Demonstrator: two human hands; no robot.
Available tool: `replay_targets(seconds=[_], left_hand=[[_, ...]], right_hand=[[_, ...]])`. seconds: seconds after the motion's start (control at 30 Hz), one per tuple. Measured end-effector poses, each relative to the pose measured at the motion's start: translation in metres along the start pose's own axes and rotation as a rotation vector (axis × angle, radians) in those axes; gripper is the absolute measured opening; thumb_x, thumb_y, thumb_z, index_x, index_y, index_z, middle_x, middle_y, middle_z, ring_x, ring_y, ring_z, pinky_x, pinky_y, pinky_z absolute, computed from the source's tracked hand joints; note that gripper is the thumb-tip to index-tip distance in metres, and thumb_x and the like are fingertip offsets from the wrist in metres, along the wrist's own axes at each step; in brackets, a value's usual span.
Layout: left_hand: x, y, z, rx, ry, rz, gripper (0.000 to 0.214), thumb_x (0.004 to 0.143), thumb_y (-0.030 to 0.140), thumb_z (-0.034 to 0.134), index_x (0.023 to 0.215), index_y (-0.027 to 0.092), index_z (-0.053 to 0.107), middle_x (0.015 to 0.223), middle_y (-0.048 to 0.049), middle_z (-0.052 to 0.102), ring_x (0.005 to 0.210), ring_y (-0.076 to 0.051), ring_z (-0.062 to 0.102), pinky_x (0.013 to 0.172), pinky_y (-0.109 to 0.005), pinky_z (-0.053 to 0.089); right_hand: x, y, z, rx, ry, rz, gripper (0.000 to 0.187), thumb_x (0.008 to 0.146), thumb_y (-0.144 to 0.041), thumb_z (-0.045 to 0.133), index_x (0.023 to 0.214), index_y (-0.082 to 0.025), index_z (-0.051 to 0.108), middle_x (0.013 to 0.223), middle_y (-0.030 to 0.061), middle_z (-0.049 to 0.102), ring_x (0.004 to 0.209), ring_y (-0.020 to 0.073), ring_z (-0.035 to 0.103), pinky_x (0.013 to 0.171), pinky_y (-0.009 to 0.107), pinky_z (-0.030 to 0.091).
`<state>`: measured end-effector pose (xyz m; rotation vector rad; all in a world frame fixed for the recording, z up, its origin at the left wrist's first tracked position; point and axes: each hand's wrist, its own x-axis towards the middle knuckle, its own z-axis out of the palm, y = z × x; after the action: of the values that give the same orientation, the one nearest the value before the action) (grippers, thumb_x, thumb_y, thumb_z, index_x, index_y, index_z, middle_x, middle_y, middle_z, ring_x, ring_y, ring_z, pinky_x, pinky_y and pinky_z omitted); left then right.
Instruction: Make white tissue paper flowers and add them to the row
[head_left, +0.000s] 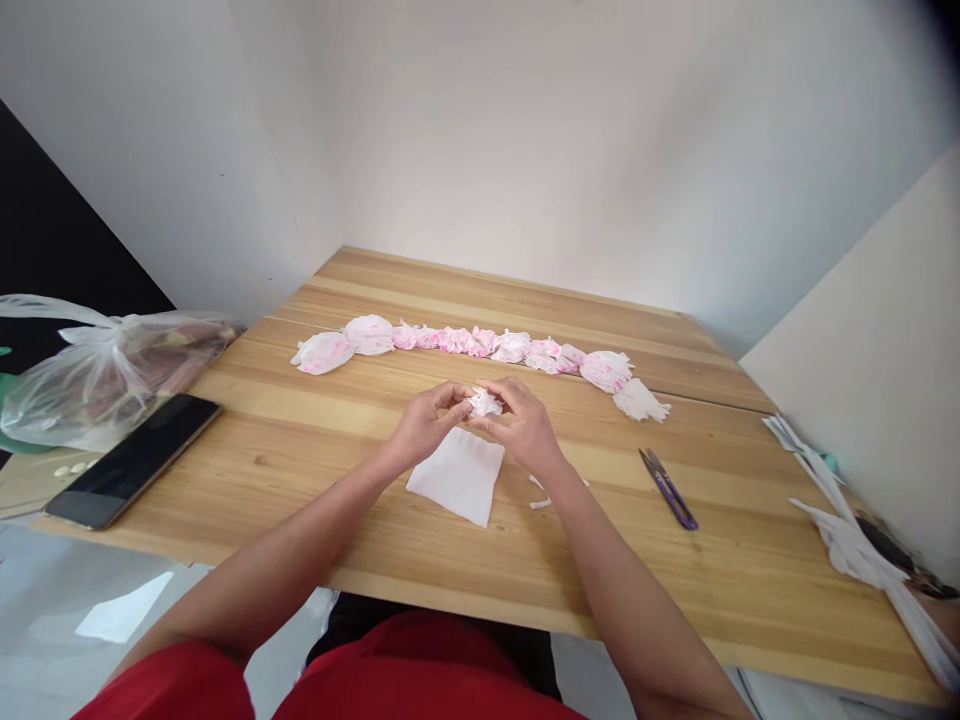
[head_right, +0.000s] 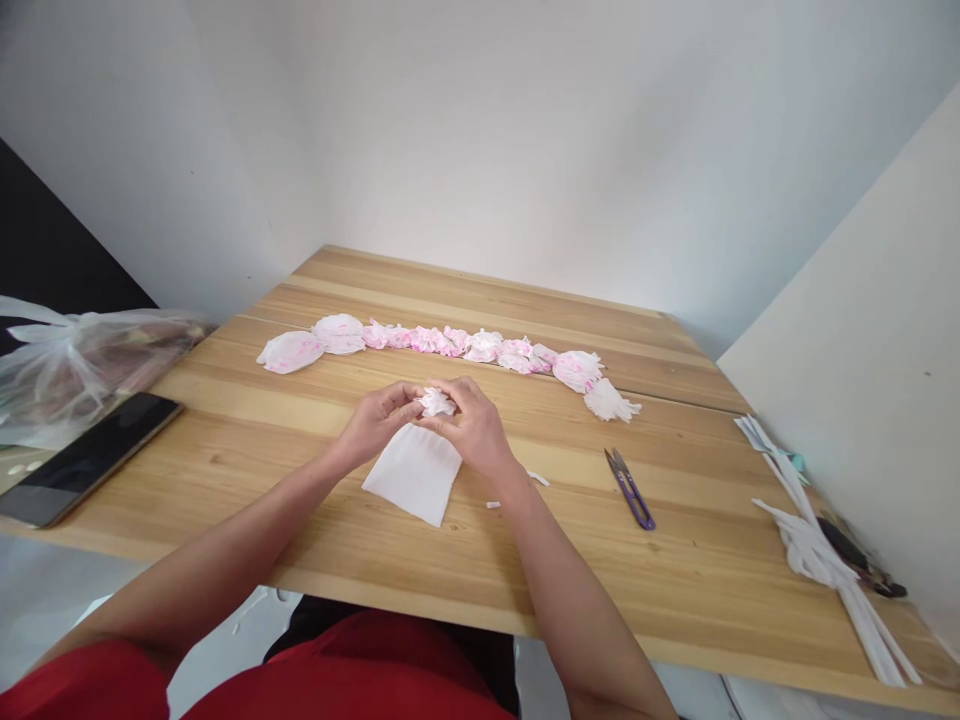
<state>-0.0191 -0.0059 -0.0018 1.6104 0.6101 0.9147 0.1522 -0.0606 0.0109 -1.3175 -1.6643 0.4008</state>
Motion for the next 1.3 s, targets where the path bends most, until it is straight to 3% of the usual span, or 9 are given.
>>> replay_targets(seconds=[0.1,0.27,0.37,0.47,0.6,0.77,0.97,1.17,1.3], left_hand=[[0.0,0.006,-0.003,0.008,-0.078,0.019,0.029,0.088,0.039,0.055,0.103,0.016,0.063,0.096,-0.0066,0.068,0.086,-0.016,0.062,0.08,-0.027,0.048],[0.004,0.006,-0.011,0.326,-0.006,0.085,0.043,0.077,0.032,0.067,0.117,0.017,0.06,0.108,-0.0085,0.066,0.095,-0.019,0.059,0.086,-0.032,0.046],[0.004,0.001,-0.008,0.42,-0.122,0.014,0.057,0.069,0.03,0.073,0.123,0.018,0.056,0.12,-0.0094,0.063,0.103,-0.022,0.059,0.089,-0.033,0.045],[0.001,-0.005,0.0,0.411,-0.187,-0.043,0.052,0.068,0.029,0.073,0.117,0.021,0.059,0.115,-0.0056,0.066,0.101,-0.021,0.061,0.085,-0.03,0.046],[-0.004,-0.011,0.007,0.387,-0.177,-0.096,0.02,0.071,0.03,0.067,0.085,0.017,0.065,0.084,-0.0002,0.068,0.077,-0.016,0.061,0.066,-0.024,0.042],[-0.007,-0.008,0.004,0.197,-0.215,-0.106,0.023,0.071,0.035,0.064,0.063,0.014,0.056,0.06,0.0032,0.054,0.058,-0.01,0.049,0.053,-0.021,0.034],[-0.007,-0.006,0.003,0.07,-0.277,-0.069,0.014,0.069,0.025,0.061,0.063,0.014,0.054,0.063,0.0003,0.058,0.059,-0.011,0.052,0.055,-0.022,0.04],[-0.01,-0.024,0.012,0.256,-0.282,0.075,0.014,0.07,0.025,0.062,0.076,0.013,0.062,0.082,-0.0075,0.067,0.077,-0.021,0.062,0.065,-0.028,0.048],[-0.012,-0.037,0.026,0.43,-0.113,0.038,0.019,0.071,0.024,0.063,0.087,0.012,0.064,0.093,-0.011,0.068,0.088,-0.026,0.063,0.072,-0.034,0.05]], right_hand=[[0.0,0.001,-0.002,-0.085,0.055,-0.017,0.019,0.083,-0.038,0.066,0.096,-0.025,0.07,0.087,0.004,0.063,0.077,0.0175,0.057,0.068,0.029,0.046],[0.001,0.003,-0.005,-0.024,0.042,0.037,0.02,0.088,-0.036,0.059,0.084,-0.021,0.072,0.076,0.0021,0.066,0.067,0.0147,0.057,0.062,0.027,0.044],[-0.001,-0.003,-0.003,-0.009,-0.02,0.005,0.017,0.087,-0.034,0.061,0.085,-0.023,0.073,0.076,0.0013,0.068,0.067,0.015,0.06,0.062,0.027,0.045],[-0.003,-0.014,0.003,-0.053,-0.071,-0.071,0.015,0.087,-0.032,0.062,0.084,-0.024,0.074,0.075,0.0011,0.069,0.068,0.0148,0.062,0.064,0.027,0.046],[-0.007,-0.028,0.009,-0.124,-0.116,-0.144,0.017,0.089,-0.032,0.06,0.084,-0.025,0.074,0.076,0.0014,0.07,0.07,0.0142,0.062,0.065,0.026,0.046],[-0.005,-0.029,-0.001,-0.037,-0.117,-0.153,0.02,0.086,-0.04,0.063,0.097,-0.027,0.072,0.087,0.0031,0.07,0.082,0.0175,0.063,0.076,0.031,0.049],[0.0,-0.02,-0.01,0.072,-0.388,0.049,0.069,0.07,-0.051,0.075,0.132,-0.03,0.052,0.132,0.0053,0.058,0.126,0.0275,0.05,0.104,0.042,0.039],[-0.006,-0.022,0.009,0.164,-0.527,0.024,0.06,0.075,-0.043,0.074,0.13,-0.031,0.054,0.133,0.0029,0.058,0.122,0.0235,0.054,0.101,0.035,0.042],[-0.009,-0.024,0.015,0.181,-0.506,-0.002,0.047,0.083,-0.041,0.066,0.128,-0.031,0.057,0.134,0.0021,0.058,0.122,0.0225,0.054,0.104,0.036,0.041]])
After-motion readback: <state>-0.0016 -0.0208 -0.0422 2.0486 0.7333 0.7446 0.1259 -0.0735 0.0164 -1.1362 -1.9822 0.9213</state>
